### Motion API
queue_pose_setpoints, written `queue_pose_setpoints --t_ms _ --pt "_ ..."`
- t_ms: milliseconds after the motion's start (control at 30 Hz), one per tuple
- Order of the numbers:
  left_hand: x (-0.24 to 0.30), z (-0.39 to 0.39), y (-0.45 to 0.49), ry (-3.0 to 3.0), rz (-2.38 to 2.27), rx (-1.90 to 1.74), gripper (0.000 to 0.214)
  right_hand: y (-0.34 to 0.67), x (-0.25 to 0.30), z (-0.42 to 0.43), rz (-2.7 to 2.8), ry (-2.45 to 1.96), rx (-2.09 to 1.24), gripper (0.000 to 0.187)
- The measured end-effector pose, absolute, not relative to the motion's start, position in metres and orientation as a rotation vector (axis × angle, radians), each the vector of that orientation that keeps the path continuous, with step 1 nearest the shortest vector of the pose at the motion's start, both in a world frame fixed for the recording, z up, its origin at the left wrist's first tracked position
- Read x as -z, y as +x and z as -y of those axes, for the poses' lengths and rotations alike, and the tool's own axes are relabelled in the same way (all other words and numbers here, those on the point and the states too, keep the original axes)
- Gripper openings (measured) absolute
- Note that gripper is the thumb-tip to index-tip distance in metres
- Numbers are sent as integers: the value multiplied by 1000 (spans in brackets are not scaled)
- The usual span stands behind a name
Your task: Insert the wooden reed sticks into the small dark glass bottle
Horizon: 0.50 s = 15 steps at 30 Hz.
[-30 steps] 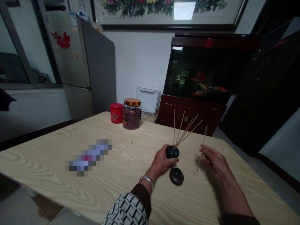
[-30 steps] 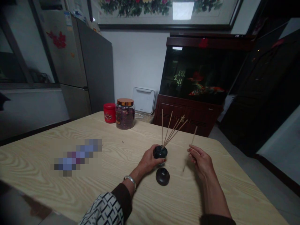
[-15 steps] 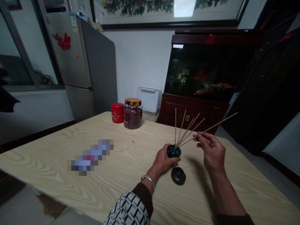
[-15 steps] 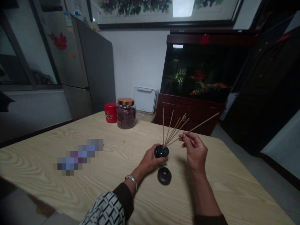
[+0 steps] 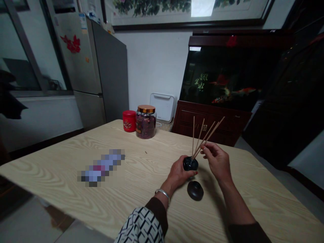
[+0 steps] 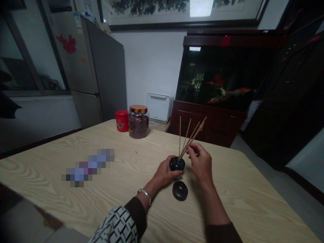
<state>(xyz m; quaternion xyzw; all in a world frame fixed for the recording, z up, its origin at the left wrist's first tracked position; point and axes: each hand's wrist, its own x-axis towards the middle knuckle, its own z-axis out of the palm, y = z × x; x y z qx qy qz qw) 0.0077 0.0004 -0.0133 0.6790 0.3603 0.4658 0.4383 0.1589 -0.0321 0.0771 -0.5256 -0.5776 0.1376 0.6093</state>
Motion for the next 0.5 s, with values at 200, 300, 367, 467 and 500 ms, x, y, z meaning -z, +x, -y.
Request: queue_pose_setpoints --t_ms 200,300,367,467,500 --pt "13 0 7 1704 -896 -1148 65 153 -63 32 1470 -1350 -175 25" --pt "13 -1 7 1710 -893 -1152 64 148 -57 34 1513 -1404 -244 24" --pt "14 -1 7 1711 -890 -1152 63 148 -54 36 1550 -1459 -265 23" --pt "13 0 7 1715 -899 -1154 63 154 -49 37 1564 -1534 -267 25" --pt "12 0 7 1718 -905 -1155 63 158 -46 36 1556 -1548 -267 27"
